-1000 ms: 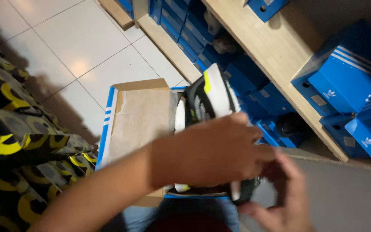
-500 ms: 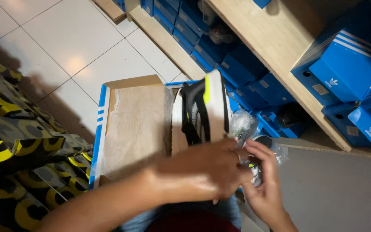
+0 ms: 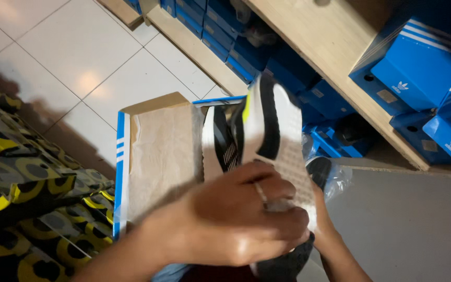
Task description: The person wipes the sole of a black and neon yellow sneaker with a yellow sponge. They then place the sneaker into a blue Adidas shoebox, add tissue paper and a plastic bag, and close the box.
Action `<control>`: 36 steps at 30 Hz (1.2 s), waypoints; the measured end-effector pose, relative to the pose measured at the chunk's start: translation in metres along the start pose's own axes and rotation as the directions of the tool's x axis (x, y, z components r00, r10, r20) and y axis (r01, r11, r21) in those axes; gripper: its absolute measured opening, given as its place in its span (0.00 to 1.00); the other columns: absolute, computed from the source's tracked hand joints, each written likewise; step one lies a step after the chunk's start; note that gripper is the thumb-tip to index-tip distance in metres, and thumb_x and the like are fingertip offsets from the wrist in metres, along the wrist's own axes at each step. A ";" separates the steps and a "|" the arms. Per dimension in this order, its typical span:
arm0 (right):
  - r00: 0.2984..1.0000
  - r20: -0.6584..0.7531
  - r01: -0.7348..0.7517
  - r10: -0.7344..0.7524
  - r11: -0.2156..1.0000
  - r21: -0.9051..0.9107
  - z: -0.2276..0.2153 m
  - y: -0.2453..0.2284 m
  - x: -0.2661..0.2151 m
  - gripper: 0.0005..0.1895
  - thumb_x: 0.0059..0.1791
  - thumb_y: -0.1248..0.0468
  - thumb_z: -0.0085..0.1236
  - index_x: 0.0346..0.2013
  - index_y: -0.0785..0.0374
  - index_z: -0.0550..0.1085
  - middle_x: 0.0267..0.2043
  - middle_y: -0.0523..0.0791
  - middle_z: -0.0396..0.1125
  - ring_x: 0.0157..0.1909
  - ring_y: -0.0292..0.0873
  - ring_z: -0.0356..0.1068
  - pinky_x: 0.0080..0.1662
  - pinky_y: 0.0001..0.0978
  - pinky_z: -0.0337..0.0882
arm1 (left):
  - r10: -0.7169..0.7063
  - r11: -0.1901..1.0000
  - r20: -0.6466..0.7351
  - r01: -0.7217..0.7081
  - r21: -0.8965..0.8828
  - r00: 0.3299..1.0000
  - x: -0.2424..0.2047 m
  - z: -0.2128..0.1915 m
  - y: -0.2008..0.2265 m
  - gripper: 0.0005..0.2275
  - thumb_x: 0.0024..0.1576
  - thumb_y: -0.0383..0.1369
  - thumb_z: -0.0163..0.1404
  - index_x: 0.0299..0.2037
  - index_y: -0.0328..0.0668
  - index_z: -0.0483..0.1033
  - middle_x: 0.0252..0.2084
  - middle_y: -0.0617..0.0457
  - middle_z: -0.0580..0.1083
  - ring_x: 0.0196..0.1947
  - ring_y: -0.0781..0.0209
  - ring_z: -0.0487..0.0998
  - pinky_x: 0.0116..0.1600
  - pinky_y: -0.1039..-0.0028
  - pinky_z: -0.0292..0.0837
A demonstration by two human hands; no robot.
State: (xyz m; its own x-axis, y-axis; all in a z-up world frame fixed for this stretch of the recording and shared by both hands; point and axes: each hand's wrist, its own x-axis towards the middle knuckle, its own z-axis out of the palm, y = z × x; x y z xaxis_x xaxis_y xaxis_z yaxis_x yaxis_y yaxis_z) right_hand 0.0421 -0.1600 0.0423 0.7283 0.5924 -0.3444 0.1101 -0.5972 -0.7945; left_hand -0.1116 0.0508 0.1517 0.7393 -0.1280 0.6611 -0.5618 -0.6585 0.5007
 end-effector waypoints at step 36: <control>0.979 0.185 0.134 -0.083 0.948 -0.289 -0.014 0.037 0.006 0.31 0.52 0.60 0.46 0.72 0.54 0.62 0.70 0.44 0.64 0.71 0.43 0.64 0.65 0.31 0.65 | 0.113 0.936 0.102 -0.140 0.323 0.988 -0.031 0.137 -0.038 0.12 0.65 0.24 0.40 0.31 0.40 0.75 0.38 0.50 0.66 0.46 0.44 0.71 0.68 0.35 0.68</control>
State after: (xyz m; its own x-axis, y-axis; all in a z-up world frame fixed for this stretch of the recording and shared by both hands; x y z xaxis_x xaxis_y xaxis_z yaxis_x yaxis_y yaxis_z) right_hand 0.0595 -0.1858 0.0182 0.5792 0.7294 -0.3640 0.3977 -0.6426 -0.6549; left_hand -0.0622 -0.0216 0.0361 0.7050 -0.2766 0.6531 -0.5094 -0.8381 0.1949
